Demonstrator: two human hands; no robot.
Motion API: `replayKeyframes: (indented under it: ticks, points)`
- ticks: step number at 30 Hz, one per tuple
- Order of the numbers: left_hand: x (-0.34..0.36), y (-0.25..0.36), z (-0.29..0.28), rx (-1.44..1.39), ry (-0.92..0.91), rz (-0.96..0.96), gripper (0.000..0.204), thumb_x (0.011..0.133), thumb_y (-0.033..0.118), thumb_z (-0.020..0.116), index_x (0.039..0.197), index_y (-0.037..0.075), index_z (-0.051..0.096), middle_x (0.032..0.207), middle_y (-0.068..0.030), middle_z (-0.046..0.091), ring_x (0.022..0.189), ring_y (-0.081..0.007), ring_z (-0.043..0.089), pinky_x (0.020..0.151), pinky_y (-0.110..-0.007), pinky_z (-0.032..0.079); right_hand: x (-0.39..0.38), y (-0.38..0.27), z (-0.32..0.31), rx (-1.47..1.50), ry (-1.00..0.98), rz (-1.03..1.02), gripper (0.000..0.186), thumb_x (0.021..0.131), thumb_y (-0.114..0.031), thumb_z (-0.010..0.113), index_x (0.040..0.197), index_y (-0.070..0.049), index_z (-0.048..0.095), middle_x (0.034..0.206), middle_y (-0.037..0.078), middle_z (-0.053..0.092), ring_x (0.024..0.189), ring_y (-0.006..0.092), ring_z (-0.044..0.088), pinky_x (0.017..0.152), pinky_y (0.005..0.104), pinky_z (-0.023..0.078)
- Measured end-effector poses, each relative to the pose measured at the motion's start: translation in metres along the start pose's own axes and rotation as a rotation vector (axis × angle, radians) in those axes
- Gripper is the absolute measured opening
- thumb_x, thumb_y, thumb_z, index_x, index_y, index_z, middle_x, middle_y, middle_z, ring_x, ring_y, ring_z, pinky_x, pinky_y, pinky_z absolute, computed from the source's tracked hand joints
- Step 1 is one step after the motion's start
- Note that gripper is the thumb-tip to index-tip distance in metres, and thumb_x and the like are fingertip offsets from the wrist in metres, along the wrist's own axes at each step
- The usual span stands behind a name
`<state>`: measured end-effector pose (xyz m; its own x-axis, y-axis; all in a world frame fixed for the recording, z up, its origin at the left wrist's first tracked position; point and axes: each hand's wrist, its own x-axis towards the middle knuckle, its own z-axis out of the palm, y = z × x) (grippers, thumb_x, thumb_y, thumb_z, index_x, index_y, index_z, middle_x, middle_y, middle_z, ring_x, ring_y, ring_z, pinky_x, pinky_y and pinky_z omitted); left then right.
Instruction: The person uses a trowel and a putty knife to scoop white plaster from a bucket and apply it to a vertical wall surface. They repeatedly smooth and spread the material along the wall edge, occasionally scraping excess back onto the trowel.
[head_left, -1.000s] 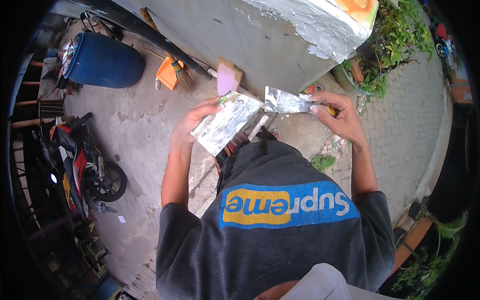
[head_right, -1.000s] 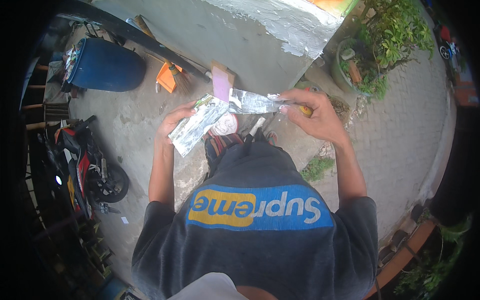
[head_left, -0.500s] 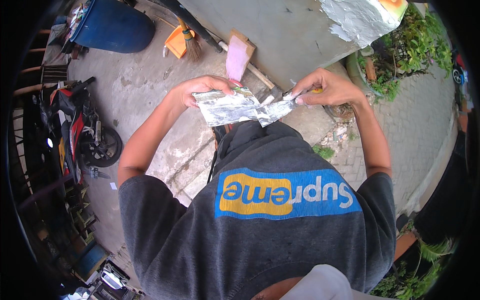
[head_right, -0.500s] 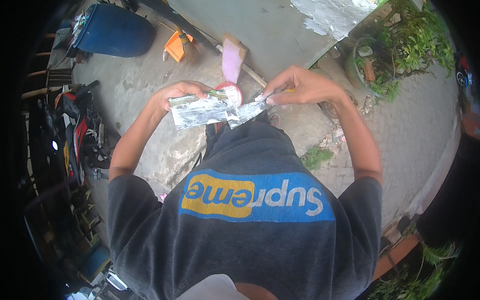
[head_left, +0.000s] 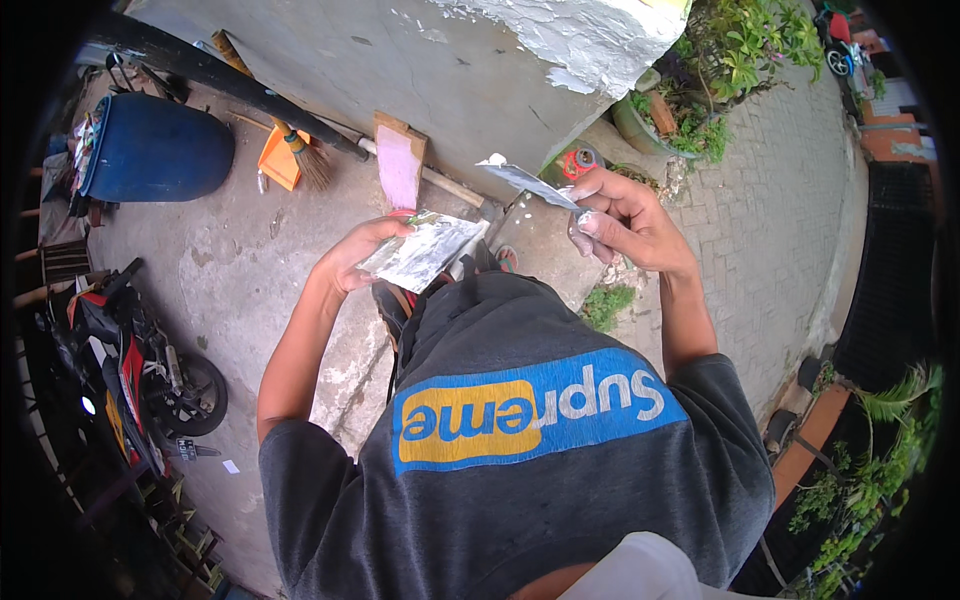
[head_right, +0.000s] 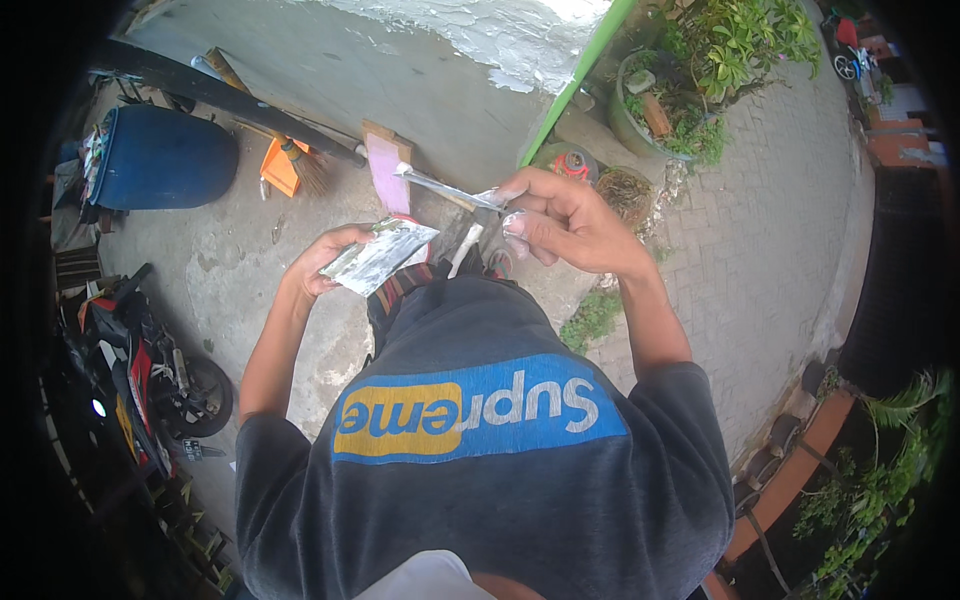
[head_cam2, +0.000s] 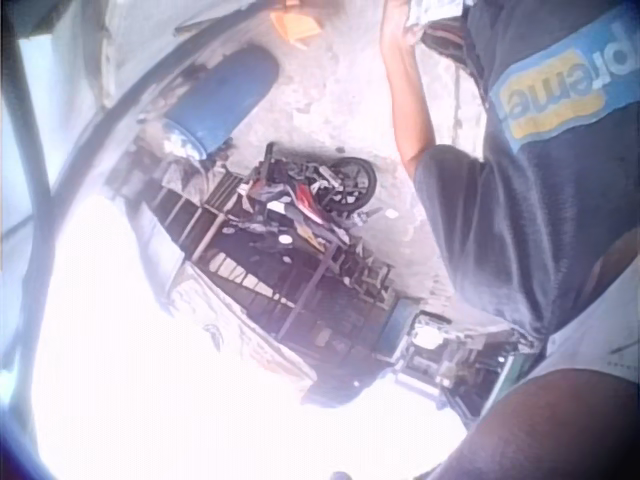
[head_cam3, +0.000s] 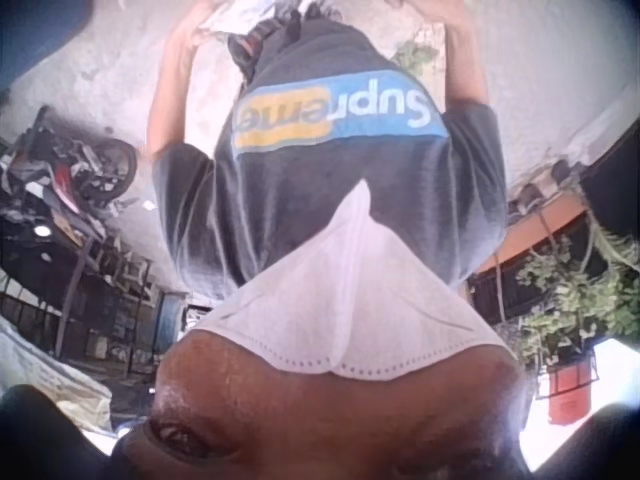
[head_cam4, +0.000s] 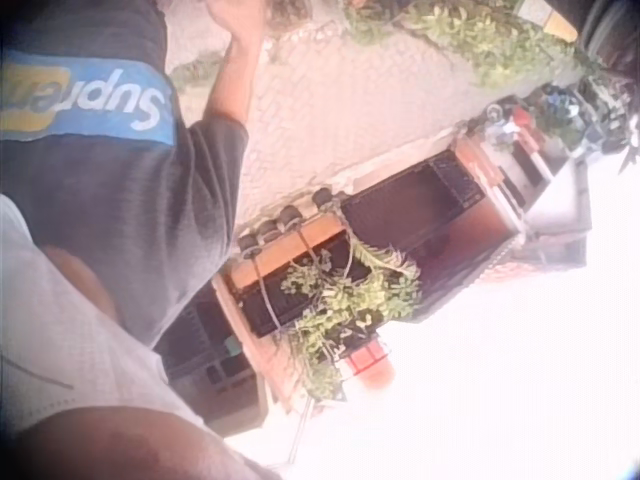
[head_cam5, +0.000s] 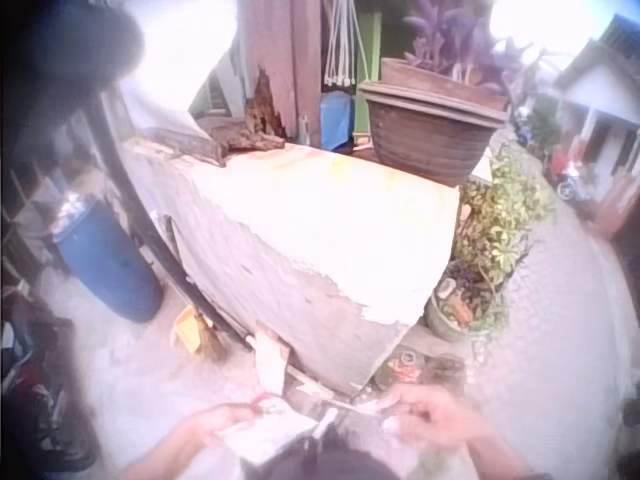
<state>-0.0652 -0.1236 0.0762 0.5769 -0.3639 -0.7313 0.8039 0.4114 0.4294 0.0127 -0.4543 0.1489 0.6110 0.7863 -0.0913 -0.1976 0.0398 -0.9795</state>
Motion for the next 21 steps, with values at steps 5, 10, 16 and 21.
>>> replayKeyframes:
  ticks: [5,10,16,21]
  points:
    - [0.034,-0.010,0.024,-0.034,-0.059,0.111,0.028,0.087,0.013,0.055,0.109,-0.005,0.055,0.095,-0.0126,0.067,0.075,-0.0161,0.069,0.058,-0.026,0.057,-0.054,-0.044,-0.030,-0.593,0.392,-0.018,0.023,0.093,-0.013,0.056,0.113,0.000,0.057,0.067,0.002,0.058,0.050,0.0038,0.043,0.045,0.0212,0.034]
    - [0.056,-0.014,0.062,0.030,-0.106,0.155,0.029,0.088,0.020,0.056,0.109,-0.001,0.056,0.083,-0.0074,0.068,0.054,-0.0094,0.065,0.036,-0.021,0.047,-0.056,-0.060,-0.036,-0.677,0.465,0.030,0.021,0.096,-0.011,0.051,0.112,0.000,0.057,0.065,0.001,0.055,0.047,0.0043,0.042,0.043,0.0220,0.032]
    - [0.073,-0.038,0.059,0.044,-0.130,0.182,0.032,0.088,0.027,0.057,0.108,0.001,0.057,0.071,-0.0041,0.065,0.043,-0.0074,0.058,0.027,-0.019,0.036,-0.042,-0.065,-0.032,-0.745,0.457,0.114,0.020,0.096,-0.011,0.050,0.111,0.001,0.056,0.063,0.000,0.053,0.047,0.0046,0.042,0.044,0.0226,0.033]
    - [0.075,-0.052,0.046,0.034,-0.071,0.157,0.039,0.088,0.028,0.056,0.116,0.002,0.053,0.074,-0.0041,0.065,0.045,-0.0077,0.059,0.028,-0.019,0.037,-0.033,-0.069,-0.037,-0.789,0.460,0.124,0.020,0.096,-0.013,0.050,0.110,0.000,0.057,0.063,0.000,0.053,0.047,0.0048,0.043,0.045,0.0228,0.034]
